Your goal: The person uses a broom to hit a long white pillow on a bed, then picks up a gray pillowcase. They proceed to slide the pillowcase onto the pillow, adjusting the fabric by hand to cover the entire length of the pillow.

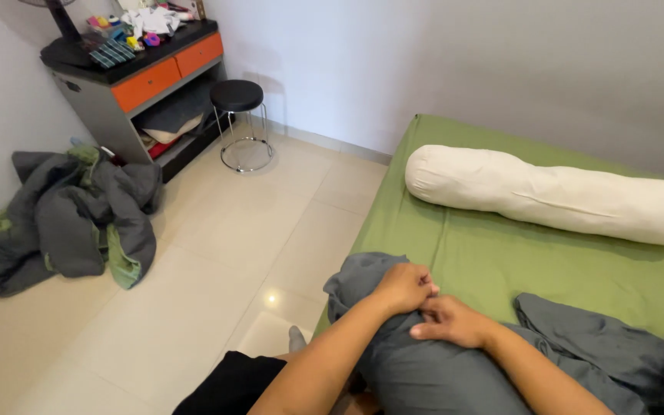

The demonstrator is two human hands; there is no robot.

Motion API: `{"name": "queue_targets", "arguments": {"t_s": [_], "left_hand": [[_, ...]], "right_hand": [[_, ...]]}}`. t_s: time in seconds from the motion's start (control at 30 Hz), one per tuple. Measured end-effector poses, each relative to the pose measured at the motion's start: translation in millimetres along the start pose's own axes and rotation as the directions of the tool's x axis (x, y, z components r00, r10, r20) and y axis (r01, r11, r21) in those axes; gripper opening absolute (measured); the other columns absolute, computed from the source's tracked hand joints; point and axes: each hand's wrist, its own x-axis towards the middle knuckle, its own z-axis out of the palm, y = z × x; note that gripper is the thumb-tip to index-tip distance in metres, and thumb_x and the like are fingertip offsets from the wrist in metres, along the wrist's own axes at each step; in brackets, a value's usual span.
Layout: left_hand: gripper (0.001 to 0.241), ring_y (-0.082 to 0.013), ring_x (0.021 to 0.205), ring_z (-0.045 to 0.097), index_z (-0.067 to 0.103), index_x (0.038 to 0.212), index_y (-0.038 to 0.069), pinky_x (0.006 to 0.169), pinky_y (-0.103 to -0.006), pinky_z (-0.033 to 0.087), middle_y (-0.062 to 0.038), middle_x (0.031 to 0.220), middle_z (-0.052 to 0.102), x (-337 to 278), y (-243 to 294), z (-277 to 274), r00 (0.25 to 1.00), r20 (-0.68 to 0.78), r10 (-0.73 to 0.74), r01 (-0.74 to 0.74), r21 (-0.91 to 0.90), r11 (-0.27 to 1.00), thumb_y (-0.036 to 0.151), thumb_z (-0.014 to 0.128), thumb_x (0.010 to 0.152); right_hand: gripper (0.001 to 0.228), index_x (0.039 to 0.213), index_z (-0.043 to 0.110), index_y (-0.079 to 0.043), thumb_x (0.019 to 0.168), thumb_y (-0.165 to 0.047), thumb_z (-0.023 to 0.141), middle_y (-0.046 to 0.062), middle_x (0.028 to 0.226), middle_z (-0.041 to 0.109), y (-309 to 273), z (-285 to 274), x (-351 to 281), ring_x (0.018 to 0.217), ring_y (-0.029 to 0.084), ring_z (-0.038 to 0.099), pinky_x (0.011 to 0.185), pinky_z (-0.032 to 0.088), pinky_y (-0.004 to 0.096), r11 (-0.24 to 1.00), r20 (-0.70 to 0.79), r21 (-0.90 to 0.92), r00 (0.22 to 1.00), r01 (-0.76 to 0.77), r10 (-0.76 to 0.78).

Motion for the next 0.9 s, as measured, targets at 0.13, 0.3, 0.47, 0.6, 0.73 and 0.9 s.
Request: {"name": "queue_targets", "arguments": {"t_s": [0.13,0.3,0.47,0.6,0.73,0.9], "left_hand": [[0.023,-0.0343,0.088,0.071,0.074,0.090,0.009,0.077,-0.0462,0.055,-0.015,0.093,0.073,-33,-6,-16,0.987,-0.132,0.092,-0.099,-0.045,0.994,0.032,0.074,0.088],[0.018,-0.0347,0.091,0.069,0.073,0.097,0.011,0.079,-0.0452,0.053,-0.012,0.093,0.072,-54,5,-27,0.883,-0.333,0.329,-0.317,0.092,0.944,0.029,0.073,0.092],[0.033,-0.0296,0.088,0.070,0.067,0.123,0.015,0.080,-0.0375,0.055,-0.008,0.093,0.070,-80,19,-62,0.994,-0.034,0.107,-0.113,-0.307,0.945,0.023,0.068,0.091],[0.028,-0.0317,0.111,0.065,0.065,0.124,0.011,0.092,-0.0372,0.054,-0.011,0.121,0.066,-101,-10,-71,0.890,-0.333,0.311,-0.393,-0.215,0.894,0.015,0.065,0.097],[0.032,-0.0365,0.104,0.061,0.066,0.114,0.005,0.088,-0.0436,0.051,-0.014,0.112,0.063,-103,-33,-75,0.812,-0.536,0.232,-0.249,0.042,0.968,0.020,0.076,0.087],[0.015,-0.0349,0.099,0.066,0.068,0.093,0.007,0.083,-0.0459,0.052,-0.012,0.095,0.068,-92,-26,-75,0.921,-0.374,0.110,-0.092,0.067,0.994,0.022,0.071,0.093]], "right_hand": [[0.046,0.135,0.076,-0.009,0.094,-0.029,0.072,0.009,0.076,0.058,63,30,-1,0.072,0.021,0.049,0.063,0.041,0.035,0.602,0.277,0.695,0.920,-0.392,0.279],[0.029,0.121,0.073,-0.012,0.094,-0.021,0.066,0.004,0.103,0.071,35,17,28,0.094,0.018,0.067,0.075,0.056,0.033,0.773,-0.026,0.576,0.939,-0.266,0.342],[0.070,0.146,0.054,-0.011,0.078,-0.010,0.071,0.013,0.135,0.061,32,-9,61,0.121,0.034,0.058,0.095,0.047,0.042,0.957,-0.014,0.290,1.000,0.021,-0.018],[0.022,0.117,0.073,-0.012,0.099,-0.011,0.062,0.009,0.116,0.078,72,46,71,0.131,0.032,0.060,0.099,0.052,0.039,0.896,-0.105,0.391,0.977,0.211,-0.184],[0.019,0.099,0.067,-0.007,0.101,-0.024,0.059,0.018,0.091,0.069,54,44,62,0.090,0.039,0.064,0.081,0.050,0.042,0.843,-0.154,0.497,0.935,-0.206,0.319],[0.042,0.072,0.063,-0.008,0.098,-0.040,0.056,0.018,0.058,0.061,20,19,49,0.062,0.040,0.060,0.067,0.048,0.049,0.964,-0.364,0.050,0.894,-0.261,0.260]]}}
